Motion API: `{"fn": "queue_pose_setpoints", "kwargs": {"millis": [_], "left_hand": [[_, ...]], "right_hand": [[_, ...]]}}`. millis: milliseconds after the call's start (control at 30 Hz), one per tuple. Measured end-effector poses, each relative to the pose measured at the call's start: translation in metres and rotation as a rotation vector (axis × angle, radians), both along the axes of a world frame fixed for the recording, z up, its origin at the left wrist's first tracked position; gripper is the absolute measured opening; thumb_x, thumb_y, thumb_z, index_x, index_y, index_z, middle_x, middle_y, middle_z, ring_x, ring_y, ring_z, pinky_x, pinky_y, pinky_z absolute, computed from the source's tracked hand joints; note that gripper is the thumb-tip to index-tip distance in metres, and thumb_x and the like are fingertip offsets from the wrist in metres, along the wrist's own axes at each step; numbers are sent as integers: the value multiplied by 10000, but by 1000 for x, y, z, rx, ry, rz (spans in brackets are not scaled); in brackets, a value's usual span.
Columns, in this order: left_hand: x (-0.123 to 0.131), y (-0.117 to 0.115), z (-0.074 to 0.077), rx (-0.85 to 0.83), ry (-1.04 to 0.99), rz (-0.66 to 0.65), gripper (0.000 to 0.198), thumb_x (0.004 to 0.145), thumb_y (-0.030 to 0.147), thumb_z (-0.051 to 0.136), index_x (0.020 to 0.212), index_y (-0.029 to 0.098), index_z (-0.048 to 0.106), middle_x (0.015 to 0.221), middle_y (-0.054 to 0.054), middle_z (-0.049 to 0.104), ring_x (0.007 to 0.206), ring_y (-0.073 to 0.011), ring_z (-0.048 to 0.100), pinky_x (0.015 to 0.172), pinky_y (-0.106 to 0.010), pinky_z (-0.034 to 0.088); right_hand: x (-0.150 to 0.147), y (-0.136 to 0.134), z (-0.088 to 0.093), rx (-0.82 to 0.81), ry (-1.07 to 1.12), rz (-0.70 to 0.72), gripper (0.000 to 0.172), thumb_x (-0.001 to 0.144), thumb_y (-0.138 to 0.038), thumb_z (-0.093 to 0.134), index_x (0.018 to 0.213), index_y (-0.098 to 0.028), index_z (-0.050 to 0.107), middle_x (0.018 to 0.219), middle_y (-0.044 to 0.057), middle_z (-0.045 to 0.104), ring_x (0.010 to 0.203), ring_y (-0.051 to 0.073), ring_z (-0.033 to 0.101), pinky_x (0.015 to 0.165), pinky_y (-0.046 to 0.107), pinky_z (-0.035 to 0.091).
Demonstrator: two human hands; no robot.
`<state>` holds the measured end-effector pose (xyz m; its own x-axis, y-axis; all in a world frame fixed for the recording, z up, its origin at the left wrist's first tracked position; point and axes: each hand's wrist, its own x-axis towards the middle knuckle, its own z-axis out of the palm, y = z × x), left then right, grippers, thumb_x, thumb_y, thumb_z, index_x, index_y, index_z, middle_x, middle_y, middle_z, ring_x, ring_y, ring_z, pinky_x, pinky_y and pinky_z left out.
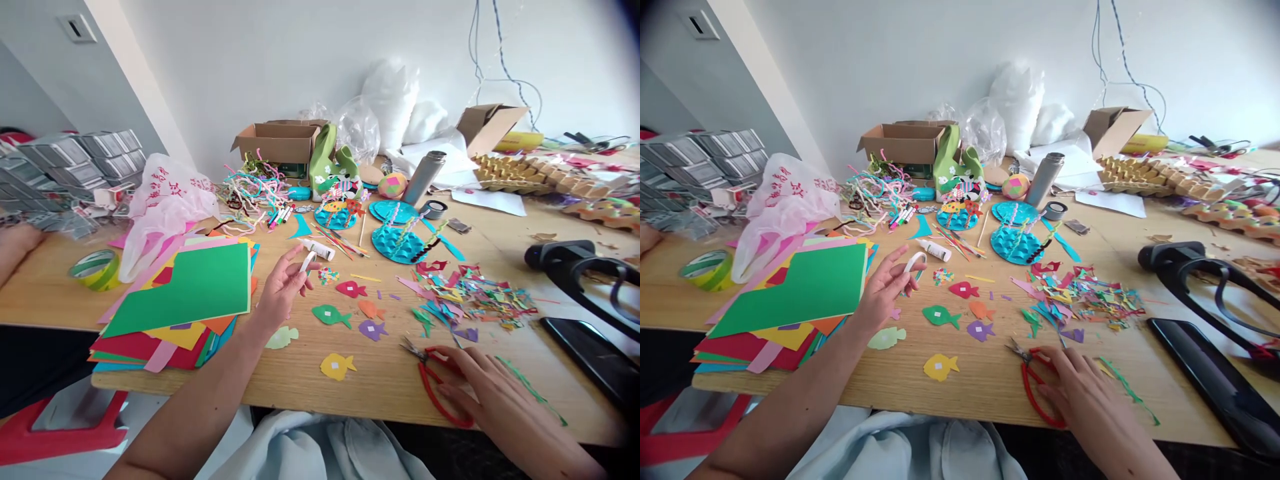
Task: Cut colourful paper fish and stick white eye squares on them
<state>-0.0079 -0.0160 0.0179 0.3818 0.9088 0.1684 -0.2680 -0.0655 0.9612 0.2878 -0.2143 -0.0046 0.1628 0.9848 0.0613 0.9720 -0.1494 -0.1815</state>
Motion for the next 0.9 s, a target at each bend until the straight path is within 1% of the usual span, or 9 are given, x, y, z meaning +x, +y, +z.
{"fn": "queue_pose_setpoints", "kwargs": {"millis": [67,167,267,367,433,500,633,767,900], "left_hand": [[2,-3,1,-1,1,-37,629,834,316,638,1400,206,384,1127,-137,690,715,-124,604,646,-267,444],[3,-7,4,4,17,-66,630,824,298,654,1386,190,391,1133,-145,693,751,-129,617,702,-283,457],[2,-9,7,-2,36,-83,622,817,291,664,1376,194,411,1117,-139,700,774,-138,625,740,-295,461],[3,-11,7,-4,50,-137,634,821,300,665,1391,209,401,1095,-139,705,756,-145,635,736,-300,469],[4,-12,5,12,60,-187,652,831,311,657,1412,221,373,1098,-144,701,742,-146,639,731,-303,477],[5,-13,0,36,79,-222,672,841,320,648,1433,235,340,1101,-144,698,748,-151,646,740,-310,488],[7,-14,-11,93,132,-235,674,863,349,621,1454,250,313,1104,-134,695,848,-180,660,770,-313,498],[6,-13,-16,181,205,-210,628,892,364,572,1456,254,319,1117,-123,691,871,-190,656,776,-320,502],[5,-14,-14,244,256,-208,582,909,356,540,1444,249,337,1069,-102,705,856,-190,657,766,-313,494]], "right_hand": [[-2,-4,-3,-30,56,-1,269,787,-409,530,969,-252,651,913,96,689,859,277,653,758,386,515],[-2,-4,-7,-22,60,-59,212,803,-395,476,796,-243,625,813,114,672,786,298,643,727,430,503],[1,-5,-10,-4,85,-73,237,825,-387,422,670,-254,543,722,110,643,698,287,624,666,432,495],[1,2,-1,72,275,-97,208,848,-411,419,773,-252,530,791,109,667,710,257,636,651,395,506],[-7,18,14,133,481,-112,221,875,-436,419,908,-251,534,873,104,679,728,225,638,629,348,509],[-25,43,32,191,708,-58,276,873,-480,461,1004,-246,526,896,92,665,755,206,623,600,304,500],[-77,102,56,310,864,109,302,741,-476,670,843,-228,529,789,37,612,731,182,574,634,293,489],[-117,135,48,369,787,150,176,795,-364,605,794,-227,493,794,35,633,725,172,567,695,313,466],[-128,141,36,346,720,144,94,795,-284,566,821,-235,490,844,36,660,768,182,590,696,303,448]]}}
